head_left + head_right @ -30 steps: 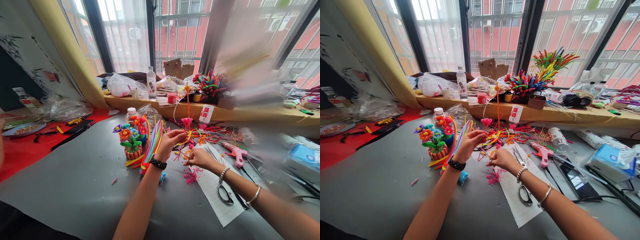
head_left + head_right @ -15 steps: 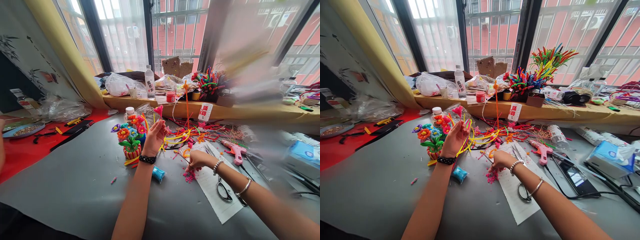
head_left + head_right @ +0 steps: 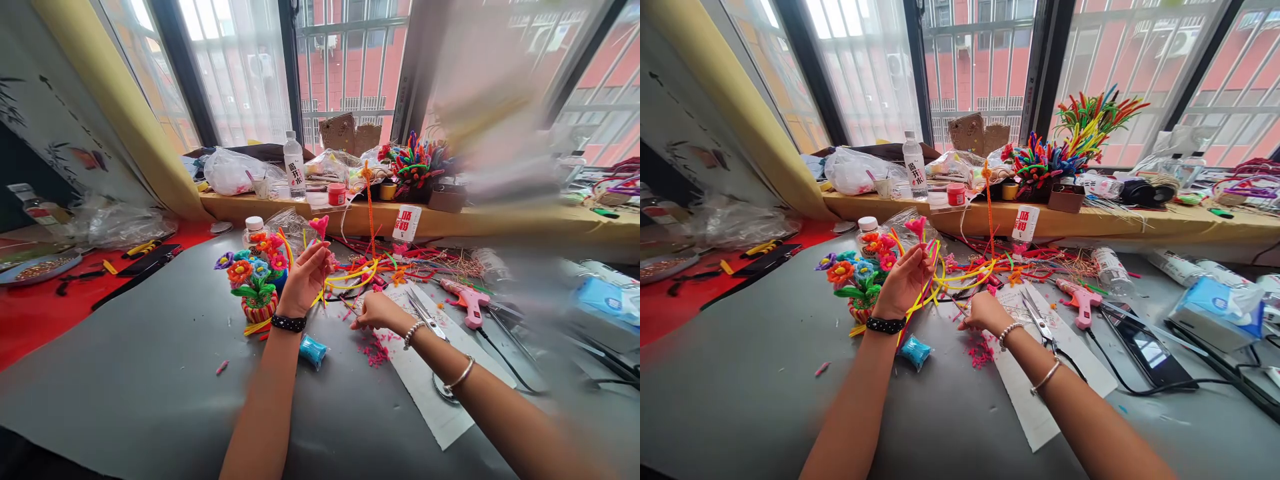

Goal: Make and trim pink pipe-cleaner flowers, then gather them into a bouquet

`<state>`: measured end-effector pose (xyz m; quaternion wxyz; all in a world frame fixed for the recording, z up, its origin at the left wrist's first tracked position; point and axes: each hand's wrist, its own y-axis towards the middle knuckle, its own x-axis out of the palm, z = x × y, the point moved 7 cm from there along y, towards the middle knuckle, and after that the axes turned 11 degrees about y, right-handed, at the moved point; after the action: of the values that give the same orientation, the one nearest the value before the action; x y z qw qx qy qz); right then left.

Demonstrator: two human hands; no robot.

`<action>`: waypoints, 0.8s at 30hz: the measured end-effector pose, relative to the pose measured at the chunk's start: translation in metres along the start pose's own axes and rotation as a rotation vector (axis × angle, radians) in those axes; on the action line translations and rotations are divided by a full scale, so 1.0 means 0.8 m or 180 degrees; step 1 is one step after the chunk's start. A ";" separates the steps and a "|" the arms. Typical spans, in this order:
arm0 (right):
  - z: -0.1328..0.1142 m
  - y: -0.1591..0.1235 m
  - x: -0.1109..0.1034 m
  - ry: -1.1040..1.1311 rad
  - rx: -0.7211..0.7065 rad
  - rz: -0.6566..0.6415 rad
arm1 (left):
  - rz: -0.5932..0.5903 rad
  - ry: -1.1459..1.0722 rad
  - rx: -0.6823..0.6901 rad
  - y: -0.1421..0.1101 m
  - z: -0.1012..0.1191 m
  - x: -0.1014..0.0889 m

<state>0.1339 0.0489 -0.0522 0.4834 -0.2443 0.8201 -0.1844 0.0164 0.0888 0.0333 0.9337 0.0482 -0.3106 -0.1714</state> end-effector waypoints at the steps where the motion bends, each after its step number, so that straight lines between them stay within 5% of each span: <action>1: 0.000 0.001 0.003 0.0000 0.0035 -0.0041 | 0.0026 -0.0068 0.0007 -0.001 0.003 0.000; 9: 0.004 0.000 0.009 0.0053 0.0107 -0.0280 | 0.0129 -0.1145 0.0250 -0.013 0.034 0.004; 16: 0.003 0.001 -0.013 -0.0218 0.0246 0.0577 | 0.0266 -0.0809 0.0111 -0.011 0.028 0.003; 24: -0.006 -0.001 -0.022 0.0242 -0.0013 0.0953 | 0.0659 -0.0301 -0.0076 -0.002 0.009 -0.015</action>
<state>0.1372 0.0584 -0.0374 0.4736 -0.1131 0.8655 -0.1177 0.0027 0.0916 0.0318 0.9312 -0.0035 -0.3556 -0.0799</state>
